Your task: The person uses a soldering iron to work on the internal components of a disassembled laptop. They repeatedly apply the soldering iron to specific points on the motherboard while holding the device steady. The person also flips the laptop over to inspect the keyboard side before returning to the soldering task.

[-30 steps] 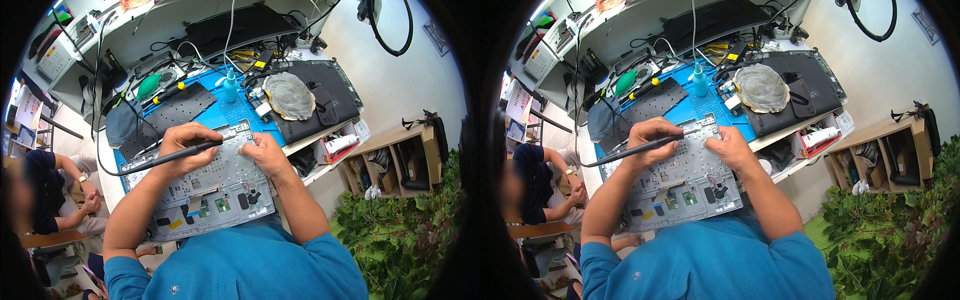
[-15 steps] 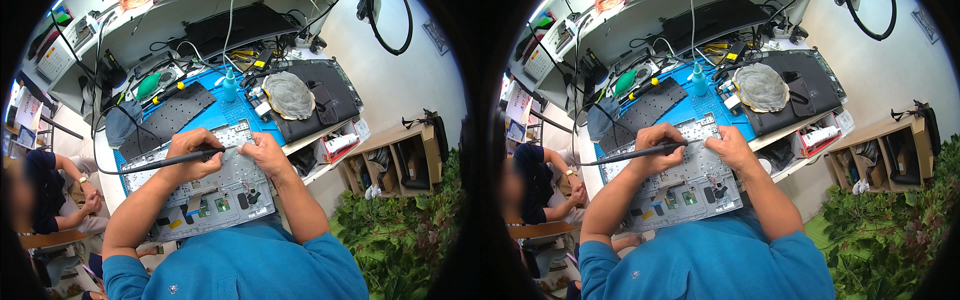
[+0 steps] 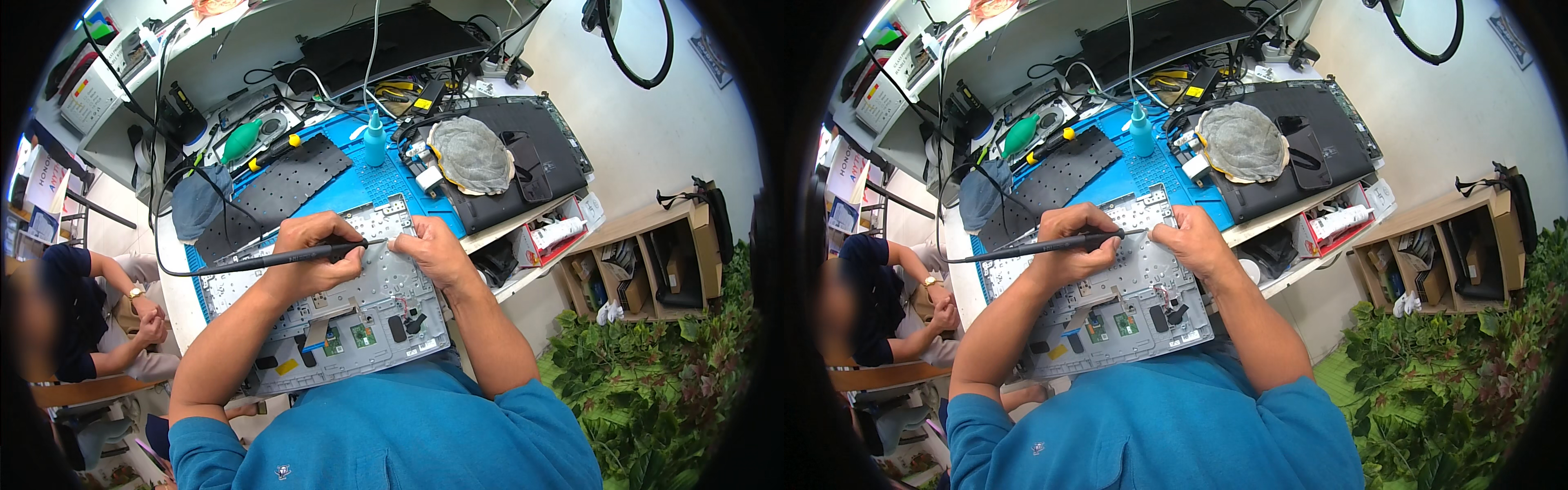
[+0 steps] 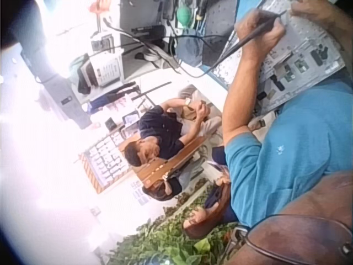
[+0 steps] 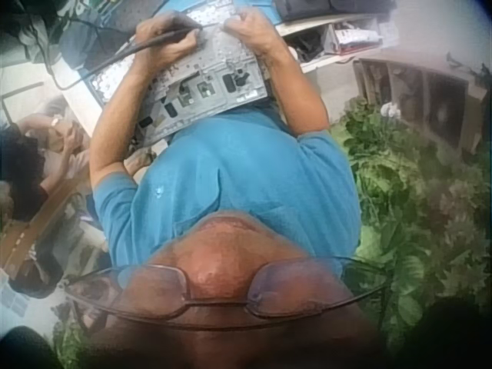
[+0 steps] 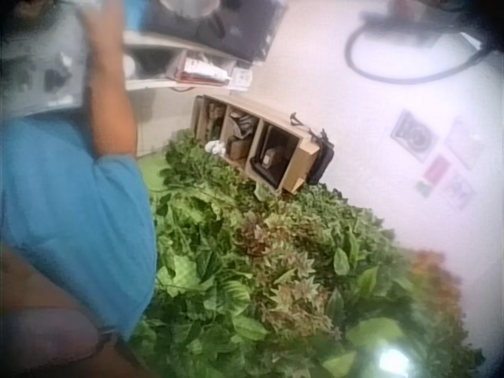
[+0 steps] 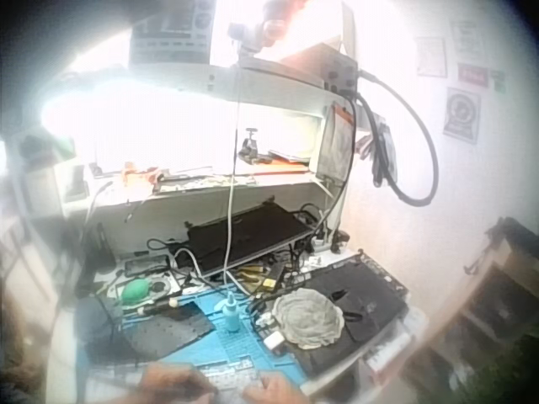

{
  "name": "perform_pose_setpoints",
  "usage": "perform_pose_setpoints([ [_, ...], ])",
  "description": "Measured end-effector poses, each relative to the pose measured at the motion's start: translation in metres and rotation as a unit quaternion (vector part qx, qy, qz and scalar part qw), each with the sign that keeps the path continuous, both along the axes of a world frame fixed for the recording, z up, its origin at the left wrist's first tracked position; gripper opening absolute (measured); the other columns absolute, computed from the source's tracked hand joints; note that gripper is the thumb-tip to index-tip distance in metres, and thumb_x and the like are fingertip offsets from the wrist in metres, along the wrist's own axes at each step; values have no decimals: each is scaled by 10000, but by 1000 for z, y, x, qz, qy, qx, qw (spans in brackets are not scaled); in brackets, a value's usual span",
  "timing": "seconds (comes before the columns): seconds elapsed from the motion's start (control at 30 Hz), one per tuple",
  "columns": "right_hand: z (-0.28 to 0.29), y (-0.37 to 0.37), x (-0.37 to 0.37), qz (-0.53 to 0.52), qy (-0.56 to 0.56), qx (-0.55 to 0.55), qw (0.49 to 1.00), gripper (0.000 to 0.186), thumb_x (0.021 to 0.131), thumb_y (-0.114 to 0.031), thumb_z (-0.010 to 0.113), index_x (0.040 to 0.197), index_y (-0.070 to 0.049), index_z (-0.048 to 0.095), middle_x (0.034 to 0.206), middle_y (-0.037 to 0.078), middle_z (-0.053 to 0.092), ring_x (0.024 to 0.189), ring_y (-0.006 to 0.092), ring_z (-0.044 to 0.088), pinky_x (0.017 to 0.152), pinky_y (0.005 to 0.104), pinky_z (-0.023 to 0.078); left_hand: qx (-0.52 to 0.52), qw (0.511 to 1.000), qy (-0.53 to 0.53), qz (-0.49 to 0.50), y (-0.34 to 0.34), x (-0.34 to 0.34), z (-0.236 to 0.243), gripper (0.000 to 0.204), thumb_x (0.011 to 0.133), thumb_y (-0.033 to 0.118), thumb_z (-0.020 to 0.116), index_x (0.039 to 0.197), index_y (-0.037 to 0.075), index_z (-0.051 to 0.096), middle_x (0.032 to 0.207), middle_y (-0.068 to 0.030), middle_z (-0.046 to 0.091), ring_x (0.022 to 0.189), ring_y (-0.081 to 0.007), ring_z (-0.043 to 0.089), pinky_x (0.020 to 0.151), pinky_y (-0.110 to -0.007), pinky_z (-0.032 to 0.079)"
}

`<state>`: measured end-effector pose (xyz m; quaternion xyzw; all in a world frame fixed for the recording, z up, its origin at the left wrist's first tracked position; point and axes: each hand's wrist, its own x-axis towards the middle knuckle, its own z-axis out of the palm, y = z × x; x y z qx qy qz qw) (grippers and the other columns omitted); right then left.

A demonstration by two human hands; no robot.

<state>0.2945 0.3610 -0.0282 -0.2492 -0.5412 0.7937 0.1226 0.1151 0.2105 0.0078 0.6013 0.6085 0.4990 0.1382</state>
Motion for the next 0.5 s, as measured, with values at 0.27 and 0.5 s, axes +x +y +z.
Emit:
perform_pose_setpoints([
  [0.27,-1,0,1,-1,-4,-1,1000,253,907,-66,641,1121,45,718,984,93,761,788,123,717,701,279,573,0,1000,17,-9,1,-2,-2,145,769,77,823,864,24,727,809,-73,752,665,-129,695,615,-261,542],
  [0.5,4,-1,1,-1,-9,-8,1000,262,900,-49,673,1129,73,708,1033,121,764,837,142,731,760,275,574,-1,1000,0,-6,0,-1,-3,132,762,66,809,848,22,719,788,-82,729,658,-161,679,602,-287,532],
])
